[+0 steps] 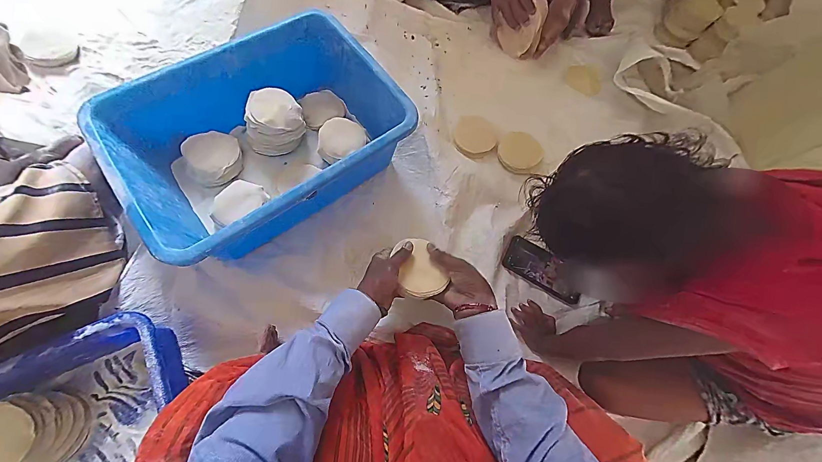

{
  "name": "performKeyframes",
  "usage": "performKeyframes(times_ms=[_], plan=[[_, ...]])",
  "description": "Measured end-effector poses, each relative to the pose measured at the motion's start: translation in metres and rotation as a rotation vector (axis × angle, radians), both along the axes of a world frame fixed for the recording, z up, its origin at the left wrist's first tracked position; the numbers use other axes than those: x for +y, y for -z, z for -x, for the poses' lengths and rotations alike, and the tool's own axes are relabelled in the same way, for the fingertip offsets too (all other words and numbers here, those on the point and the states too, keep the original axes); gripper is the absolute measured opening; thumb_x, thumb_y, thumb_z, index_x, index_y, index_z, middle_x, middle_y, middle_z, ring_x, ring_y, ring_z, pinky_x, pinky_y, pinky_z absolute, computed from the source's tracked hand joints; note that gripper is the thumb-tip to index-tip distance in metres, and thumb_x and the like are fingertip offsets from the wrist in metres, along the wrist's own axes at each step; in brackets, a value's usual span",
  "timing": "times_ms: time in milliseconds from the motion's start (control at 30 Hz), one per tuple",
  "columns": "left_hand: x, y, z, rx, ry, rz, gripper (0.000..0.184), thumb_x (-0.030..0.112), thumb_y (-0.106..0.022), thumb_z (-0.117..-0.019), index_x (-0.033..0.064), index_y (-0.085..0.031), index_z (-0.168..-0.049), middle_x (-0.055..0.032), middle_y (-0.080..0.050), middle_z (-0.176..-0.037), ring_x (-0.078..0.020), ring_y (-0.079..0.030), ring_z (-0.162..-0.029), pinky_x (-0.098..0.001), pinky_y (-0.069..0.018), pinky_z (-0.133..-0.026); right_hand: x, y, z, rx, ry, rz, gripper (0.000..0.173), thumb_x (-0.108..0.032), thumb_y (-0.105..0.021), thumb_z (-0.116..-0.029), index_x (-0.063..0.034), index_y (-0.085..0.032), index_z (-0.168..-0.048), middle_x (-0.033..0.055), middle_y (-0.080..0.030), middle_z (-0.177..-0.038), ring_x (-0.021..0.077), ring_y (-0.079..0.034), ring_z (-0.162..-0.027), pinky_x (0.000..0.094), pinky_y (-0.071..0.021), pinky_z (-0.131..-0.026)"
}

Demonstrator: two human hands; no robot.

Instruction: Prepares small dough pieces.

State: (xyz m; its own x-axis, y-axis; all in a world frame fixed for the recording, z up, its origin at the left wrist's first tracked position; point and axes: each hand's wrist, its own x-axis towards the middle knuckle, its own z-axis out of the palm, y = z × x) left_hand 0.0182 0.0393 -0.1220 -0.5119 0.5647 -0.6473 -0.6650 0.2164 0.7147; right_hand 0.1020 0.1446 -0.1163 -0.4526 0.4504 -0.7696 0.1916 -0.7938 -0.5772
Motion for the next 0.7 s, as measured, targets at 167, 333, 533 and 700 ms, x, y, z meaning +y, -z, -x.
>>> performKeyframes(times_ms=[167, 333, 533, 700], plan=[[0.002, 0.0, 0.01, 0.305, 0.062, 0.179, 0.037, 0.028, -0.064, -0.1023, -0.0073, -0.06, -0.113, -0.0236, -0.065, -0.103, -0.0292, -0.066, -0.091, -0.0457, -0.0561, -0.084, -0.002, -0.009, 0.0, 0.051, 0.016, -0.078, 0.03, -0.01, -0.066, -0.099, -0.0001, -0.058, -0.127, 0.0194, -0.069, -0.105, 0.0296, -0.071, -0.089, 0.0466, -0.0624, -0.073], [-0.001, -0.017, 0.02, 0.196, -0.107, 0.078, 0.025, 0.014, -0.071, -0.0975, -0.0068, -0.061, -0.107, -0.0173, -0.067, -0.086, -0.0219, -0.068, -0.062, -0.0378, -0.0621, -0.058, 0.008, -0.023, -0.003, 0.065, 0.058, -0.167, 0.026, -0.011, -0.063, -0.1009, 0.0009, -0.059, -0.124, 0.0187, -0.07, -0.102, 0.0283, -0.072, -0.087, 0.0449, -0.0633, -0.073], [-0.018, -0.068, 0.019, 0.212, -0.102, 0.122, 0.034, 0.009, -0.058, -0.1042, -0.0068, -0.049, -0.133, -0.0224, -0.064, -0.107, -0.0245, -0.07, -0.069, -0.0366, -0.0615, -0.063, 0.055, 0.005, 0.025, 0.027, 0.363, -0.222, 0.04, -0.016, -0.063, -0.1014, -0.003, -0.051, -0.138, 0.0182, -0.061, -0.125, 0.029, -0.064, -0.109, 0.0466, -0.0579, -0.088], [-0.096, -0.101, -0.02, 0.668, 0.395, -0.089, 0.053, 0.024, -0.065, -0.0961, -0.0009, -0.048, -0.14, -0.0081, -0.073, -0.1, -0.0157, -0.072, -0.073, -0.0349, -0.0626, -0.063, 0.121, 0.034, 0.07, 0.122, 0.521, -0.409, 0.051, -0.02, -0.065, -0.102, -0.0059, -0.046, -0.148, 0.0181, -0.054, -0.144, 0.0298, -0.059, -0.127, 0.0519, -0.0546, -0.1]])
